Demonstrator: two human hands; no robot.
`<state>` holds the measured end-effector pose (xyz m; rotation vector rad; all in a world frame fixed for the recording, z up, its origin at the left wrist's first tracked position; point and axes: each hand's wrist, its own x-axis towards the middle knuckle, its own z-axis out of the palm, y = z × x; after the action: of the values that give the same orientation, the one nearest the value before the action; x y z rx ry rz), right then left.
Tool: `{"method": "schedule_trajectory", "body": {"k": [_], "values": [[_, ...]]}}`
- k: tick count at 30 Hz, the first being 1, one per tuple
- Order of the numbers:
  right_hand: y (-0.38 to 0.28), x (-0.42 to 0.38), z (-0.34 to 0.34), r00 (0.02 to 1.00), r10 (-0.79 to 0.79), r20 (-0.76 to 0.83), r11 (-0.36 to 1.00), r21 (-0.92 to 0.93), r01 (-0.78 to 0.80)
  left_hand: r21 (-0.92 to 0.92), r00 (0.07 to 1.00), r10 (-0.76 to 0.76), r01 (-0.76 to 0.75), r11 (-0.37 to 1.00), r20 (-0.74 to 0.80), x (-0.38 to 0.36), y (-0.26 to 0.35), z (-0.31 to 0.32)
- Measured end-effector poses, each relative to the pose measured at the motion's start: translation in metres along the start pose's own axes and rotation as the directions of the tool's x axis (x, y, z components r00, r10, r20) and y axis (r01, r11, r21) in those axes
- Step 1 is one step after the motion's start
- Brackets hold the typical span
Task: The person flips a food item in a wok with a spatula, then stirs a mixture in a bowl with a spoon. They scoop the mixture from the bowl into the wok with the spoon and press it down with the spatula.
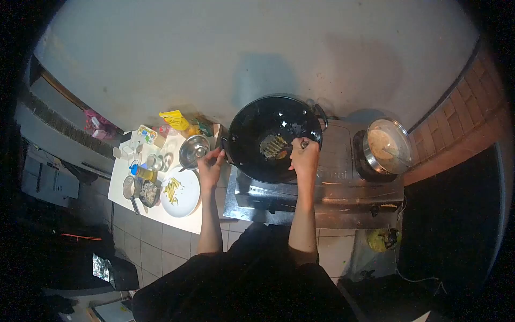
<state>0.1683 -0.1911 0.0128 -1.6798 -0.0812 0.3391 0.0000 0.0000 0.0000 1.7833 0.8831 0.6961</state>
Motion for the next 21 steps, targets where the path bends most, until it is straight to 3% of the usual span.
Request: {"method": "schedule_trajectory", "body": {"k": [6,8,11,15,18,21], "values": [[0.001,0.000,-0.005,0.988,-0.151,0.011,0.985,-0.088,0.151,-0.045,1.000,0.009,-0.009,0.999,-0.006,0.001,-0.002,0.003],[-0.006,-0.006,-0.006,0.983,-0.180,0.033,0.983,-0.030,0.181,0.027,0.989,0.143,-0.142,0.989,-0.034,0.001,-0.005,0.003],[-0.015,-0.012,-0.011,0.976,-0.211,0.056,0.972,0.113,0.204,0.022,0.987,0.154,-0.153,0.988,-0.040,0.002,-0.006,0.004],[-0.027,-0.019,-0.025,0.971,-0.232,0.056,0.967,0.118,0.225,0.043,0.991,0.121,-0.119,0.992,-0.048,0.003,-0.006,0.004],[-0.036,-0.022,-0.035,0.964,-0.264,0.028,0.965,0.019,0.263,0.092,0.986,0.162,-0.157,0.983,-0.042,0.007,-0.010,0.003],[-0.038,-0.021,-0.044,0.972,-0.236,-0.008,0.970,-0.060,0.235,0.048,0.993,0.109,-0.107,0.993,-0.039,0.007,-0.007,0.004]]}}
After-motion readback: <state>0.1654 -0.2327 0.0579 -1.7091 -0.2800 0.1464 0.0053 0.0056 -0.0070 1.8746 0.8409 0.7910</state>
